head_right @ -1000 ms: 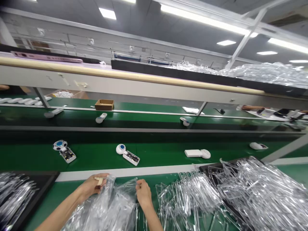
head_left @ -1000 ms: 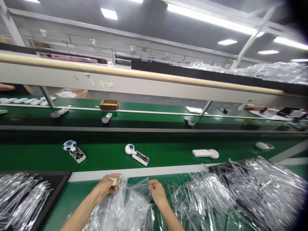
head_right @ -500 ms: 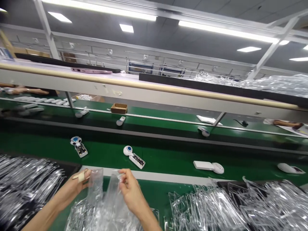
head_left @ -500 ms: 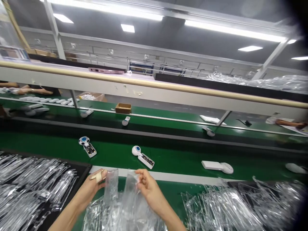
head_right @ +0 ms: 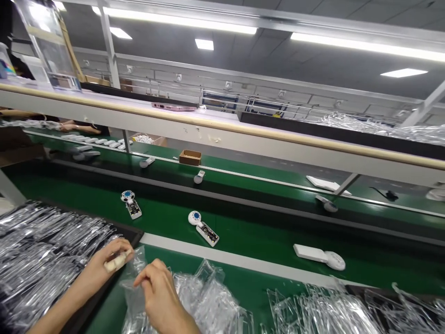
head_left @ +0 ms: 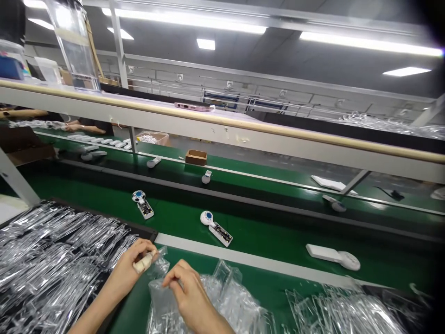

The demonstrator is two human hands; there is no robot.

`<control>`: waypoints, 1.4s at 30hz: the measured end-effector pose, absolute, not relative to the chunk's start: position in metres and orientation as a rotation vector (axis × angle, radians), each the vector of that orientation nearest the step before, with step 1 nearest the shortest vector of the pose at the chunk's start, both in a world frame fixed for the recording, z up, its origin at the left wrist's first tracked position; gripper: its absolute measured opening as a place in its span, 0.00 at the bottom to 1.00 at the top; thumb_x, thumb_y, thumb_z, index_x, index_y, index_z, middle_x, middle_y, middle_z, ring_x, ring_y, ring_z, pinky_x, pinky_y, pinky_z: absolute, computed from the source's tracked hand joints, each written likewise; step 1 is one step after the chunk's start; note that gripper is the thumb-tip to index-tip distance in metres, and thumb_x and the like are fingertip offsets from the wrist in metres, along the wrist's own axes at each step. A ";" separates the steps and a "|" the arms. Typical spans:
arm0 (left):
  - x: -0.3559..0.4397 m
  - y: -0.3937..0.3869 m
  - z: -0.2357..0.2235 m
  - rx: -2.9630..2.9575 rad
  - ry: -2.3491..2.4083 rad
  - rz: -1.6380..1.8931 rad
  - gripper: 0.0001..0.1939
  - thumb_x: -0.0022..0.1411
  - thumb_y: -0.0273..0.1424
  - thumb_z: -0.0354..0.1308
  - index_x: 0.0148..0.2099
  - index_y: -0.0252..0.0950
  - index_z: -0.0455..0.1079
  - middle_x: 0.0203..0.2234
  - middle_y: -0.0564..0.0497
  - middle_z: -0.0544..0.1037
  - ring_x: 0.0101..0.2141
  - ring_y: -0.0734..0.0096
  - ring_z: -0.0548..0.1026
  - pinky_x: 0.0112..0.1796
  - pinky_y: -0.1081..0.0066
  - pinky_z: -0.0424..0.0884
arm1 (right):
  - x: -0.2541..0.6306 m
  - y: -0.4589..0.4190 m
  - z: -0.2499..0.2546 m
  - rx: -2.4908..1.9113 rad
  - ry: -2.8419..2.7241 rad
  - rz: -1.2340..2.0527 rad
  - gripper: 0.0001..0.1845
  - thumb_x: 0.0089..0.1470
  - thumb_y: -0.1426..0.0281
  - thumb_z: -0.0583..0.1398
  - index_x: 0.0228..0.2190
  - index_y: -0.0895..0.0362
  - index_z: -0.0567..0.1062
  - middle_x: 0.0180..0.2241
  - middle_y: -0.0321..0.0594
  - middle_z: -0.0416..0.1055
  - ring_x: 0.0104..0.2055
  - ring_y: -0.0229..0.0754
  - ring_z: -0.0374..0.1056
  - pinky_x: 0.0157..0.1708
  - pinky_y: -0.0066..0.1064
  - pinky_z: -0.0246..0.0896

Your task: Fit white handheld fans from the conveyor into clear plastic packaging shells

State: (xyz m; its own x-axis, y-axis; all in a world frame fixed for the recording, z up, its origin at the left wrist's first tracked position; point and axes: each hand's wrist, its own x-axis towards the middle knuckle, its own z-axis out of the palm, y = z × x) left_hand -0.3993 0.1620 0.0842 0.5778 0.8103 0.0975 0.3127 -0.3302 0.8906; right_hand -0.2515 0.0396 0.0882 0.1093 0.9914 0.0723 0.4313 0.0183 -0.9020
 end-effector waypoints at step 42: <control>-0.273 0.132 0.001 2.439 0.762 -0.266 0.09 0.48 0.28 0.50 0.29 0.40 0.72 0.30 0.44 0.78 0.37 0.49 0.75 0.31 0.67 0.62 | -0.095 -0.009 0.003 -1.893 -0.632 0.777 0.08 0.47 0.66 0.56 0.22 0.54 0.61 0.23 0.34 0.67 0.30 0.40 0.66 0.37 0.33 0.60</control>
